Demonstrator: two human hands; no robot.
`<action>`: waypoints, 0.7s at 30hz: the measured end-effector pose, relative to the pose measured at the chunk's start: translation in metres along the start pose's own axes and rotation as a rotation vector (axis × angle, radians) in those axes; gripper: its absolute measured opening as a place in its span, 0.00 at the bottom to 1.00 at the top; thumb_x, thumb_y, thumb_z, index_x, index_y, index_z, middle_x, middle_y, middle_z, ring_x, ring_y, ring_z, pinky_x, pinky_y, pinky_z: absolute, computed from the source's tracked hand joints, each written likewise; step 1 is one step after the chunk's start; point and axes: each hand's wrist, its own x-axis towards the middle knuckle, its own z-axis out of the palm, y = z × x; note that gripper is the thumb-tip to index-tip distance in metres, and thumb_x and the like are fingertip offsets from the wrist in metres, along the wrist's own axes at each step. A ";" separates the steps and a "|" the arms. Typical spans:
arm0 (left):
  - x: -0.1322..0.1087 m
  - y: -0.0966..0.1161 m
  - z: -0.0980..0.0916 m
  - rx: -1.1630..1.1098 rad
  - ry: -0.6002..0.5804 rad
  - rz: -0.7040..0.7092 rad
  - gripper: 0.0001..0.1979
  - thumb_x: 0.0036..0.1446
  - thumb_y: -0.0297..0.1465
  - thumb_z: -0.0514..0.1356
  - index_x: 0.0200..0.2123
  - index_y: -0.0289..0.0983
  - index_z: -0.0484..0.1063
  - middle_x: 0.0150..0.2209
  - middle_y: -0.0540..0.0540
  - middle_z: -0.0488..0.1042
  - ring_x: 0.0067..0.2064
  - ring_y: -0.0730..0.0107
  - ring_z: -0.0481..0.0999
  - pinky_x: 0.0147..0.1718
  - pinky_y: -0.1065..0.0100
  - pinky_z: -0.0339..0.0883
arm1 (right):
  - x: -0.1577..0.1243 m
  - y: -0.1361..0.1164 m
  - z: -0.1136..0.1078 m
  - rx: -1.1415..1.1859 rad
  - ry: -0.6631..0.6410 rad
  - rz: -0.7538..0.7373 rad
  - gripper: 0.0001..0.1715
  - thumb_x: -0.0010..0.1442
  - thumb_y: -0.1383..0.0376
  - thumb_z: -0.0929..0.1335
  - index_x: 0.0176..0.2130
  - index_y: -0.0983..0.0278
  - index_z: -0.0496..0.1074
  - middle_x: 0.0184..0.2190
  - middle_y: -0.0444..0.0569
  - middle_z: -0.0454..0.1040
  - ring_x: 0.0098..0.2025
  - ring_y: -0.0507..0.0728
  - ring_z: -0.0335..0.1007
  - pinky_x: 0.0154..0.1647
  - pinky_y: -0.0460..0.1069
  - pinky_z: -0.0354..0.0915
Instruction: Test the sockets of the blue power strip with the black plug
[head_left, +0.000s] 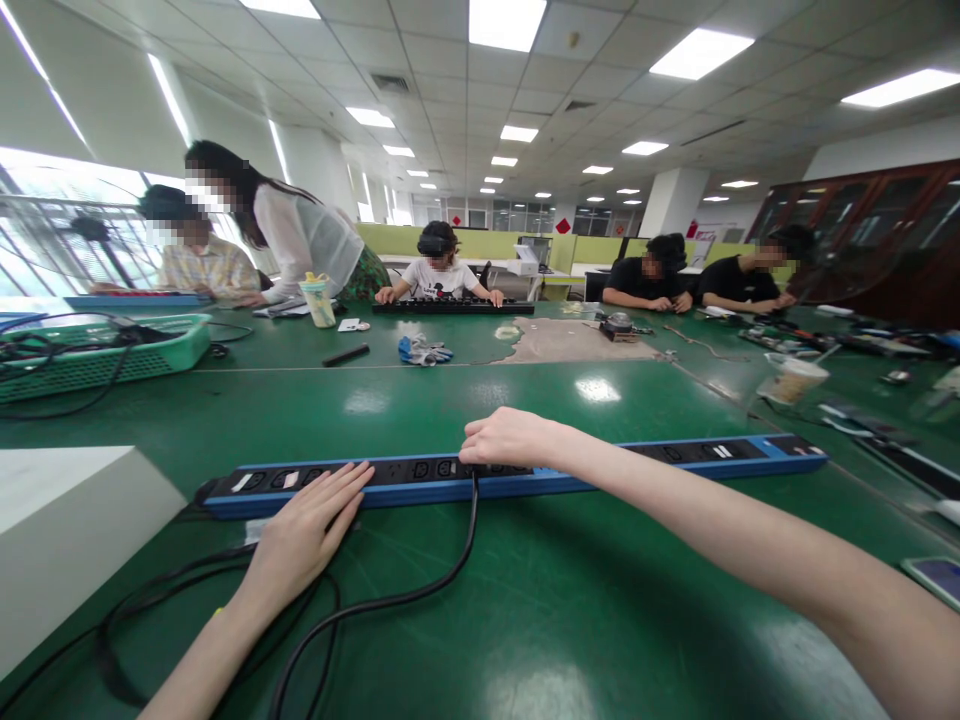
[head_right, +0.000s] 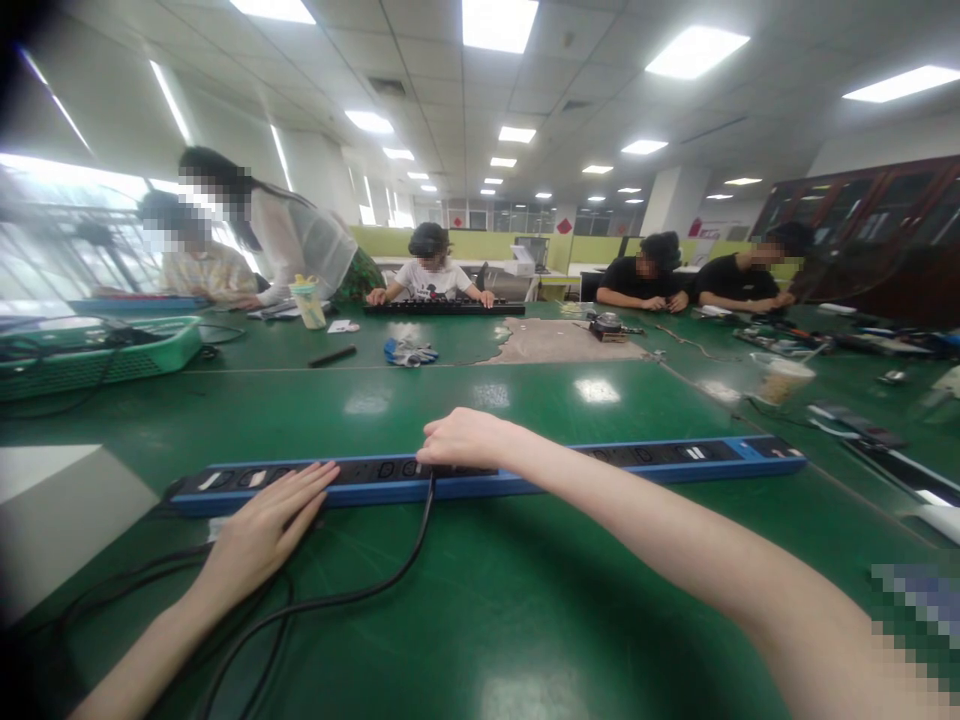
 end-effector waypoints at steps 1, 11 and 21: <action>0.000 0.000 0.000 -0.003 0.005 0.000 0.26 0.72 0.43 0.52 0.70 0.51 0.63 0.69 0.51 0.66 0.69 0.57 0.67 0.71 0.48 0.61 | 0.000 0.000 -0.001 0.008 -0.001 0.003 0.09 0.72 0.71 0.66 0.46 0.59 0.76 0.41 0.49 0.79 0.46 0.54 0.71 0.29 0.47 0.52; 0.000 -0.001 0.000 0.015 -0.014 0.013 0.27 0.72 0.41 0.53 0.71 0.50 0.62 0.70 0.51 0.64 0.71 0.58 0.65 0.71 0.49 0.59 | 0.002 0.002 0.004 -0.106 0.029 -0.085 0.06 0.70 0.70 0.69 0.46 0.60 0.74 0.38 0.46 0.81 0.45 0.54 0.77 0.29 0.47 0.54; 0.000 0.000 -0.001 0.003 -0.007 -0.006 0.26 0.72 0.42 0.52 0.71 0.50 0.63 0.70 0.52 0.65 0.70 0.58 0.65 0.71 0.50 0.59 | -0.007 0.002 0.007 -0.009 0.044 -0.006 0.08 0.71 0.70 0.67 0.46 0.59 0.76 0.42 0.47 0.82 0.44 0.53 0.77 0.32 0.47 0.58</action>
